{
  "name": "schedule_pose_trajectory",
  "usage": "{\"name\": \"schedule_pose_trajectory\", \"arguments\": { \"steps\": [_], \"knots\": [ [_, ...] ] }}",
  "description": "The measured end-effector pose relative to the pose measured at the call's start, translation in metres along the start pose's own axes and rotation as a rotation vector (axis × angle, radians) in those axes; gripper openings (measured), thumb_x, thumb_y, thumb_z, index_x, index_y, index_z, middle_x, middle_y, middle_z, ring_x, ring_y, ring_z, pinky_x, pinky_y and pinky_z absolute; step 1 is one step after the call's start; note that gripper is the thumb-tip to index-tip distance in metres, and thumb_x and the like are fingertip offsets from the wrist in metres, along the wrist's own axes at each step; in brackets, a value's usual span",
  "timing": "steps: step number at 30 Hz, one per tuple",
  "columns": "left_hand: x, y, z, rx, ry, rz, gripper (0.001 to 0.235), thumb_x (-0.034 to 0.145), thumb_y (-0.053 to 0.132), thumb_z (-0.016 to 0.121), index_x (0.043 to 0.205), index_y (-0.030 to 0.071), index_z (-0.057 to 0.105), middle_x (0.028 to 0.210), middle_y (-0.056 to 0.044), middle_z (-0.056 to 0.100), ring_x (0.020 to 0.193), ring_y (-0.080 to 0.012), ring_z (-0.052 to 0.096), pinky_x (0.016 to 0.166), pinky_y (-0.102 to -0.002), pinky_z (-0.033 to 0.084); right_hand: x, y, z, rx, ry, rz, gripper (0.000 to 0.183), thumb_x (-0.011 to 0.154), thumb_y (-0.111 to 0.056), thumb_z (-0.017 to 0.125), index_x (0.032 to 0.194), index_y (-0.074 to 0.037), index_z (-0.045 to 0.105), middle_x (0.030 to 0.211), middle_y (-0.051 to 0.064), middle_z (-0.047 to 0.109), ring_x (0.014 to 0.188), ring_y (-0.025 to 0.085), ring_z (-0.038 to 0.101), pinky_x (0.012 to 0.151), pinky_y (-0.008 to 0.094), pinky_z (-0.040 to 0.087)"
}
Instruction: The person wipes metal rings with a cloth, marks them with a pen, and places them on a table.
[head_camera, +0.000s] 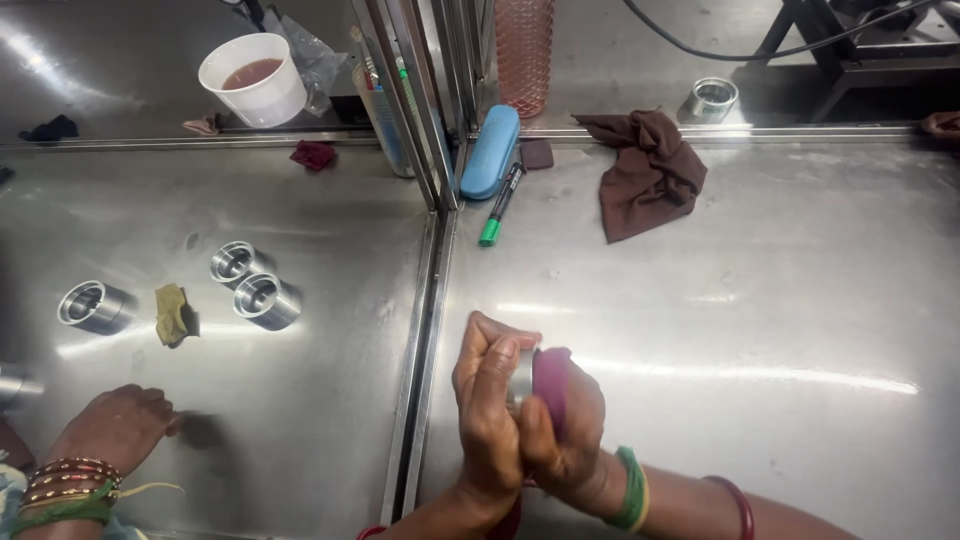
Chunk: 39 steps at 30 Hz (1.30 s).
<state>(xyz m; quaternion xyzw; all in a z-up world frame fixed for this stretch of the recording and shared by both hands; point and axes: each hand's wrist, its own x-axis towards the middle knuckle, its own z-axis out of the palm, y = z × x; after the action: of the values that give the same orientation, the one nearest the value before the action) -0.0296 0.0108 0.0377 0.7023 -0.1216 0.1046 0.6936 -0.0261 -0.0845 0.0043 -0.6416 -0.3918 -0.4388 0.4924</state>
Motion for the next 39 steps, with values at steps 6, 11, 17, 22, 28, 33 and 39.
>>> {"name": "schedule_pose_trajectory", "arguments": {
  "steps": [6,11,17,22,28,33,39],
  "knots": [
    [0.024,-0.006,0.011,0.121,0.222,0.467,0.031,0.107,0.028,0.042,0.109,-0.001,0.055,0.109,-0.014,0.052,0.106,-0.0247,0.056,0.097,-0.041,0.050,0.058,-0.013,-0.018,0.400,0.050,1.200,0.035,0.109,-0.025,0.050,0.085,-0.001,0.061,0.071,0.004,0.054,0.063,0.014,0.049,0.055,0.032,0.044],
    [0.008,0.000,0.020,-0.107,0.046,-0.006,0.037,0.107,0.031,0.034,0.110,-0.001,0.052,0.111,-0.014,0.048,0.108,-0.0253,0.057,0.098,-0.040,0.049,0.012,0.028,-0.041,-0.185,-0.131,0.175,0.025,0.105,-0.021,0.059,0.085,-0.006,0.058,0.077,0.007,0.056,0.067,0.024,0.053,0.058,0.039,0.042],
    [-0.008,-0.011,0.021,0.303,-0.005,0.274,0.039,0.107,0.033,0.035,0.112,0.000,0.055,0.104,-0.013,0.056,0.105,-0.0194,0.060,0.095,-0.036,0.055,-0.010,0.005,-0.032,-0.126,-0.057,0.069,0.021,0.105,-0.017,0.052,0.088,-0.005,0.059,0.081,0.010,0.056,0.068,0.025,0.055,0.061,0.040,0.045],
    [0.018,-0.038,0.038,0.052,0.141,0.358,0.037,0.111,0.030,0.033,0.113,-0.001,0.054,0.109,-0.016,0.053,0.107,-0.0250,0.055,0.100,-0.039,0.047,0.055,-0.013,-0.041,0.187,0.028,1.089,0.032,0.106,-0.025,0.049,0.085,-0.003,0.058,0.069,0.004,0.053,0.060,0.011,0.049,0.053,0.028,0.043],
    [0.018,-0.002,0.050,0.008,0.045,0.258,0.037,0.109,0.034,0.031,0.120,0.002,0.047,0.112,-0.015,0.053,0.106,-0.0235,0.055,0.097,-0.038,0.047,0.016,0.002,-0.054,0.183,0.070,1.082,0.030,0.105,-0.023,0.051,0.086,-0.001,0.056,0.065,0.000,0.051,0.055,0.007,0.048,0.047,0.024,0.042],
    [-0.001,-0.002,0.041,0.138,-0.039,0.170,0.035,0.110,0.030,0.033,0.116,0.001,0.051,0.104,-0.014,0.057,0.101,-0.0215,0.060,0.092,-0.038,0.052,-0.010,0.017,-0.050,-0.192,-0.047,-0.029,0.029,0.112,-0.024,0.047,0.095,-0.002,0.055,0.078,0.007,0.057,0.065,0.019,0.058,0.058,0.032,0.046],
    [0.019,-0.023,0.043,0.018,0.099,0.200,0.036,0.109,0.025,0.032,0.102,0.000,0.057,0.097,-0.015,0.057,0.095,-0.0233,0.061,0.088,-0.041,0.053,0.019,0.005,-0.051,-0.062,-0.020,0.823,0.035,0.111,-0.030,0.044,0.095,-0.002,0.058,0.072,0.005,0.055,0.062,0.015,0.055,0.060,0.030,0.046]
  ]
}}
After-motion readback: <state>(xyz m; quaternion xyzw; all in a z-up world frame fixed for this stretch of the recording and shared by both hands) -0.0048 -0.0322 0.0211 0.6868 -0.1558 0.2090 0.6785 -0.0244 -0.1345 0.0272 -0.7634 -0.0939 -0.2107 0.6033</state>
